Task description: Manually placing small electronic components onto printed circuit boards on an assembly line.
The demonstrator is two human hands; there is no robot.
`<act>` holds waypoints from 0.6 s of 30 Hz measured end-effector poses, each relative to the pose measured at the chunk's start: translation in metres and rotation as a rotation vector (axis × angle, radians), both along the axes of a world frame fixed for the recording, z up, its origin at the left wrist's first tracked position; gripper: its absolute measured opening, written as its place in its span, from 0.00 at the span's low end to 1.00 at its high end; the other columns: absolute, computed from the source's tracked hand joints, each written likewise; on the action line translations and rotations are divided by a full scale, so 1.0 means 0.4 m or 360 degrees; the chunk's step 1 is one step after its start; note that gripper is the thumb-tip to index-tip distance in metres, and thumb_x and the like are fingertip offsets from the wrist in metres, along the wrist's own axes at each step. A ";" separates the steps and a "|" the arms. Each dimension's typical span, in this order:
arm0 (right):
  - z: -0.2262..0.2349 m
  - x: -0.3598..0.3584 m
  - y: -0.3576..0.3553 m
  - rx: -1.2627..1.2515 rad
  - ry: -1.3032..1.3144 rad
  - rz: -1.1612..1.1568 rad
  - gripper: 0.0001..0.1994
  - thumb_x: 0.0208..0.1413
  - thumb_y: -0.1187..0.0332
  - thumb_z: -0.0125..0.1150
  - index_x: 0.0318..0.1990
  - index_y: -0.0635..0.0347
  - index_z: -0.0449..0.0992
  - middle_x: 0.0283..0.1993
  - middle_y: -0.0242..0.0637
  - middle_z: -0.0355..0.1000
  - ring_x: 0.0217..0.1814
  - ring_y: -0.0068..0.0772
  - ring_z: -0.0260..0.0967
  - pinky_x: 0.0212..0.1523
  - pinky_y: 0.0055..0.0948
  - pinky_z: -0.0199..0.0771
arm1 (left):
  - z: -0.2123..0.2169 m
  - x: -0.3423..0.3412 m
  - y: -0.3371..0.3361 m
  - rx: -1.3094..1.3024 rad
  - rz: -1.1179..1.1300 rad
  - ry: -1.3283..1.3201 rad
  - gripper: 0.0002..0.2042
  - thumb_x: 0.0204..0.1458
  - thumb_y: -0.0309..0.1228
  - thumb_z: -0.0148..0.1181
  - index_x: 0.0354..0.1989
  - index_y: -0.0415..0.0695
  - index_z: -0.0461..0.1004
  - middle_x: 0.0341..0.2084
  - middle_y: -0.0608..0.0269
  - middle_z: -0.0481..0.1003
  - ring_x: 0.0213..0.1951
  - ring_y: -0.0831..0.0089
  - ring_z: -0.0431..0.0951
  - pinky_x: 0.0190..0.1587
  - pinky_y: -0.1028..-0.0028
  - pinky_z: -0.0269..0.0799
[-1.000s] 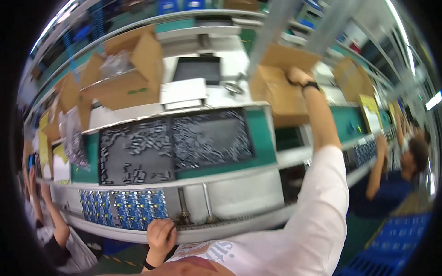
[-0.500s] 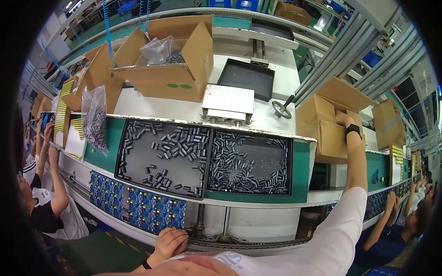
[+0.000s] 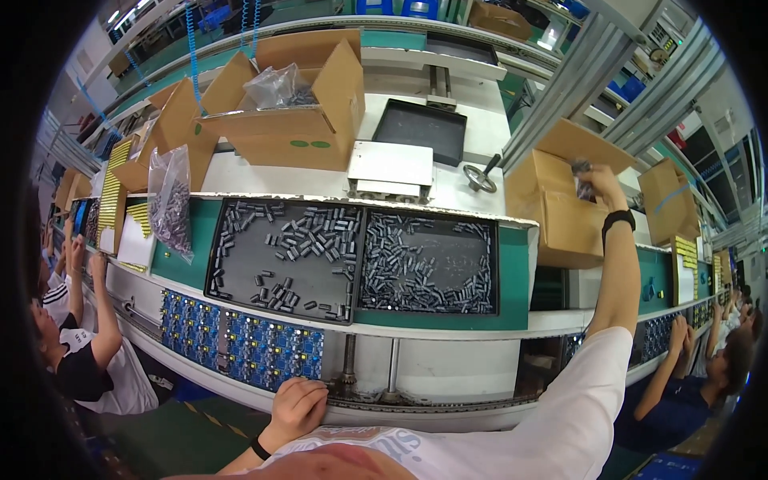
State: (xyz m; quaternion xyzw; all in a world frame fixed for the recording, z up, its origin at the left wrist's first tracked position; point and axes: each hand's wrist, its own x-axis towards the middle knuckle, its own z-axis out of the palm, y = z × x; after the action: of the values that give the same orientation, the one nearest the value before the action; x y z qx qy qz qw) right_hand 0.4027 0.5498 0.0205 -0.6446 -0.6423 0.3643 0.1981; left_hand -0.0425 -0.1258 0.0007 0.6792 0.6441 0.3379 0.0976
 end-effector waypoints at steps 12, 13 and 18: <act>0.189 0.020 -0.113 0.1587 -0.0076 -0.0423 0.16 0.63 0.60 0.63 0.34 0.69 0.82 0.26 0.30 0.75 0.31 0.23 0.69 0.32 0.32 0.65 | -0.003 0.009 0.017 0.0101 0.0009 -0.0019 0.12 0.44 0.15 0.67 0.37 0.39 0.78 0.36 0.55 0.81 0.39 0.55 0.81 0.49 0.59 0.76; 0.216 0.000 -0.133 0.1862 0.0144 -0.0427 0.15 0.63 0.61 0.63 0.35 0.68 0.81 0.27 0.31 0.76 0.32 0.22 0.69 0.33 0.31 0.65 | -0.008 0.008 0.014 0.0122 0.0002 -0.0006 0.12 0.44 0.15 0.67 0.37 0.39 0.78 0.36 0.55 0.81 0.39 0.55 0.80 0.49 0.59 0.76; 0.497 -0.126 -0.287 0.1932 0.0531 -0.0210 0.12 0.67 0.65 0.60 0.38 0.66 0.82 0.35 0.31 0.79 0.39 0.19 0.70 0.42 0.24 0.68 | 0.001 0.010 -0.002 0.0251 -0.0027 0.0008 0.12 0.44 0.15 0.66 0.37 0.39 0.78 0.37 0.55 0.80 0.39 0.54 0.80 0.47 0.59 0.76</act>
State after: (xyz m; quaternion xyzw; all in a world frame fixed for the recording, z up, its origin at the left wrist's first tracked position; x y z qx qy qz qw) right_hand 0.3523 0.4348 0.2192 -0.3900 -0.6539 0.0178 0.6481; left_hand -0.0384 -0.1266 0.0012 0.6910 0.6101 0.3850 0.0450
